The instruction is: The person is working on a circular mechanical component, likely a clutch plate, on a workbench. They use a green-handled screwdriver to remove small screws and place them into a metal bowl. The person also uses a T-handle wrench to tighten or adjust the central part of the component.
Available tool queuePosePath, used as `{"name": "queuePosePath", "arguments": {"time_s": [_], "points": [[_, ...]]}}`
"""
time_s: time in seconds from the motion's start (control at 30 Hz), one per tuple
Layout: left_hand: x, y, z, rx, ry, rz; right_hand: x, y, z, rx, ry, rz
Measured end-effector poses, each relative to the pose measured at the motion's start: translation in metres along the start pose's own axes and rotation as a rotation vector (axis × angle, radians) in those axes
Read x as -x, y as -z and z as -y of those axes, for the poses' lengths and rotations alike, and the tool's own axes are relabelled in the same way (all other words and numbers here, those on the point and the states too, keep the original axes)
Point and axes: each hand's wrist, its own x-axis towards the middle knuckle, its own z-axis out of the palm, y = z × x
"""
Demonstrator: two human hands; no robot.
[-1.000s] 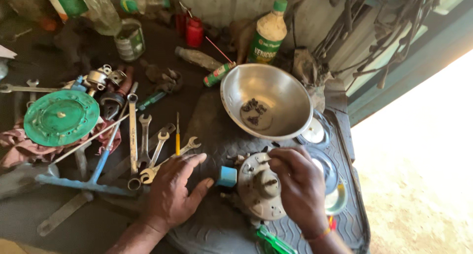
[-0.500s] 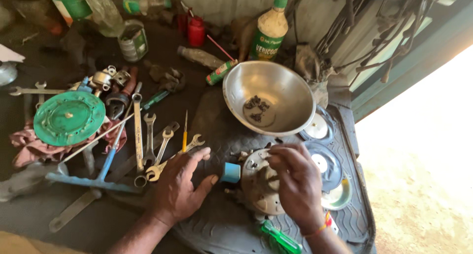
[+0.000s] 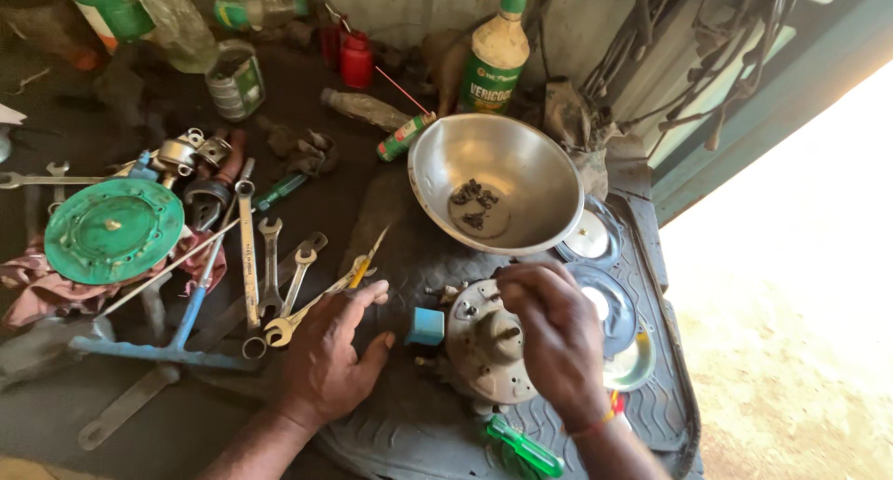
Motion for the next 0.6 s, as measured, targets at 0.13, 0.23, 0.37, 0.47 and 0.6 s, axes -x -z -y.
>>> {"name": "queuePosePath", "arguments": {"time_s": [0.13,0.23,0.37,0.47,0.6], "points": [[0.0,-0.001,0.001,-0.036,-0.004,0.014,0.0,-0.013,-0.012,-0.858,-0.41,-0.212],[0.0,-0.002,0.001,-0.026,0.009,0.01,-0.023,-0.007,-0.019,-0.952,-0.62,-0.132],[0.001,-0.001,0.001,-0.006,0.004,0.006,-0.026,0.003,-0.008,-0.09,-0.447,0.151],[0.0,-0.001,0.001,-0.003,-0.002,0.005,-0.007,0.001,-0.006,0.377,0.165,0.067],[-0.003,0.006,-0.008,0.048,-0.009,-0.11,0.007,-0.013,-0.012,-0.592,-0.234,-0.166]]}}
